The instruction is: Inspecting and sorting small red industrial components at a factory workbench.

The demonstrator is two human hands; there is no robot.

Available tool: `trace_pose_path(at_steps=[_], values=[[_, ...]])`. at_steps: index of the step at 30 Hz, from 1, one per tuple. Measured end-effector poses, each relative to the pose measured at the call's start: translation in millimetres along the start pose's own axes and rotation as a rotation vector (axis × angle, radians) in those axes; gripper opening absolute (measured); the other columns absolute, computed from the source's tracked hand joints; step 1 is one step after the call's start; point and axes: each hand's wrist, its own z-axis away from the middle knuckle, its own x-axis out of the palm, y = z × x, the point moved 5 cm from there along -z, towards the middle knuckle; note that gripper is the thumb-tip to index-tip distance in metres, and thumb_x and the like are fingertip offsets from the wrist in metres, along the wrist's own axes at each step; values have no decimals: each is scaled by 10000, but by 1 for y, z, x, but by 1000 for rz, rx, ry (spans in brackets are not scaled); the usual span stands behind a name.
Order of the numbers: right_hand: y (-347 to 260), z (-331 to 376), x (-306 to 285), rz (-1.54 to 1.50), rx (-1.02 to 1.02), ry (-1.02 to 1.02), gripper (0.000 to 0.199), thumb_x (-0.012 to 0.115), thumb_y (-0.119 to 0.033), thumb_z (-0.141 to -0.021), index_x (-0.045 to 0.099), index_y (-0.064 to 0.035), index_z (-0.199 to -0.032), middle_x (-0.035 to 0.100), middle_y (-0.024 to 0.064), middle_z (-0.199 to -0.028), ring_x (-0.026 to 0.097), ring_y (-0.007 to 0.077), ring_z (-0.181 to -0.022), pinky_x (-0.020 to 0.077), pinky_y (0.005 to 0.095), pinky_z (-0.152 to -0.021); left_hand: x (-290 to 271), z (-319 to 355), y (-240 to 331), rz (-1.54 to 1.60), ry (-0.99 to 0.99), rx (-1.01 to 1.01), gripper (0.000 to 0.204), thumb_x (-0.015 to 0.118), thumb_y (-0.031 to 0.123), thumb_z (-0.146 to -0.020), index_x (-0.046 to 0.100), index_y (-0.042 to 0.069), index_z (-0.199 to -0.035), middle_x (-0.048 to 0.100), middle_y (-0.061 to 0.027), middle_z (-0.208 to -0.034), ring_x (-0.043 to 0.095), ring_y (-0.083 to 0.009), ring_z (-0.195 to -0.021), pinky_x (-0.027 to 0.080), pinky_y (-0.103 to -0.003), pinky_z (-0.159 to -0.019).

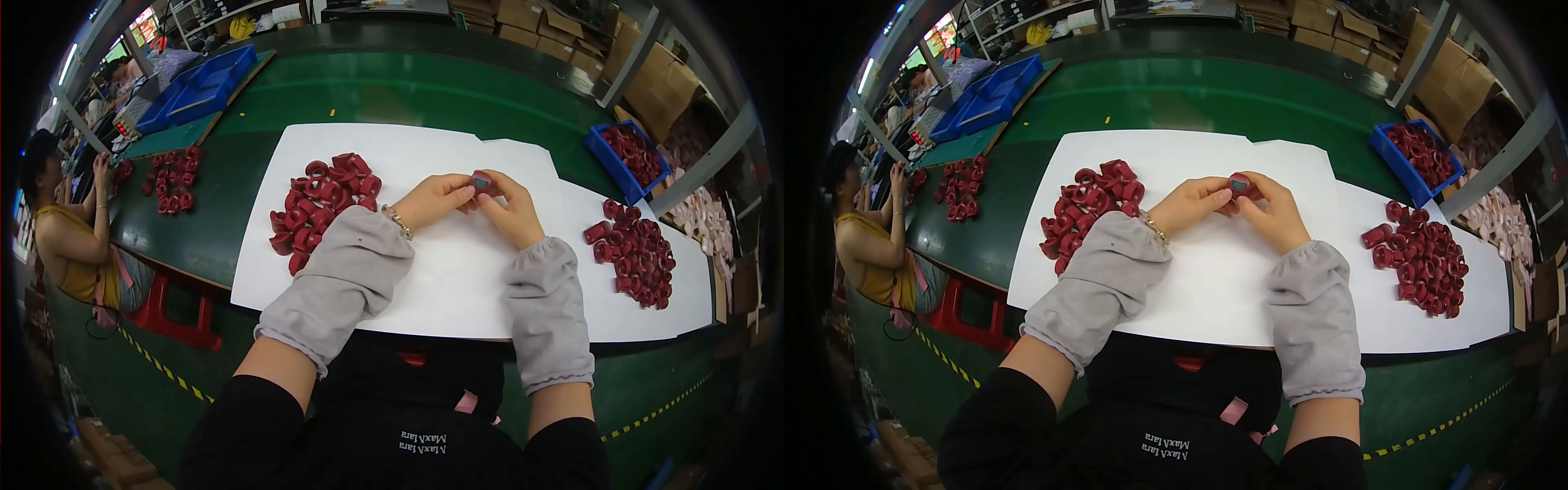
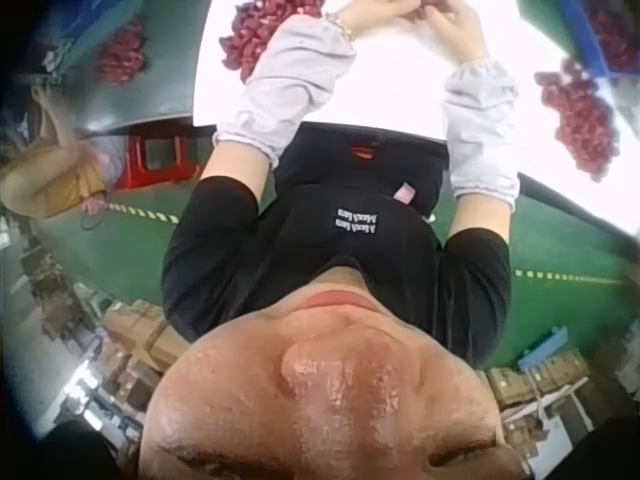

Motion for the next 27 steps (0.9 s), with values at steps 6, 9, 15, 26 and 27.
trace_pose_path(at_steps=[6,9,15,26,27], values=[[-3,1,0,-23,-8,-4,337,576,-64,-793,550,12,-1121,630,94,-967,602,174,-869,474,291,-798,1,0,-1,15,10,-9,342,464,178,-952,494,-18,-1232,605,-74,-1024,586,-139,-906,473,-279,-853],[-3,0,-1,-9,-10,-9,337,578,-65,-791,550,14,-1117,627,94,-973,601,172,-876,472,289,-801,0,0,3,-22,17,4,340,458,170,-953,492,-16,-1236,604,-78,-1031,586,-141,-902,474,-280,-853],[2,4,-5,-76,32,-30,356,570,-48,-785,536,12,-1134,611,92,-1008,586,167,-902,458,287,-824,6,-4,2,-51,-13,24,333,451,153,-952,491,-20,-1234,601,-73,-1023,581,-140,-916,471,-274,-853],[11,0,-1,-324,123,-77,409,584,-51,-795,494,5,-1190,575,87,-1068,573,161,-928,463,278,-827,5,-2,1,13,55,9,322,459,160,-948,499,-22,-1210,601,-83,-1029,578,-122,-901,475,-254,-825],[6,4,-3,-229,127,-71,414,593,-55,-791,496,0,-1191,573,89,-1073,573,158,-924,467,278,-817,8,-1,1,33,58,15,328,457,163,-949,491,-18,-1220,592,-87,-1053,576,-122,-904,476,-256,-827]])
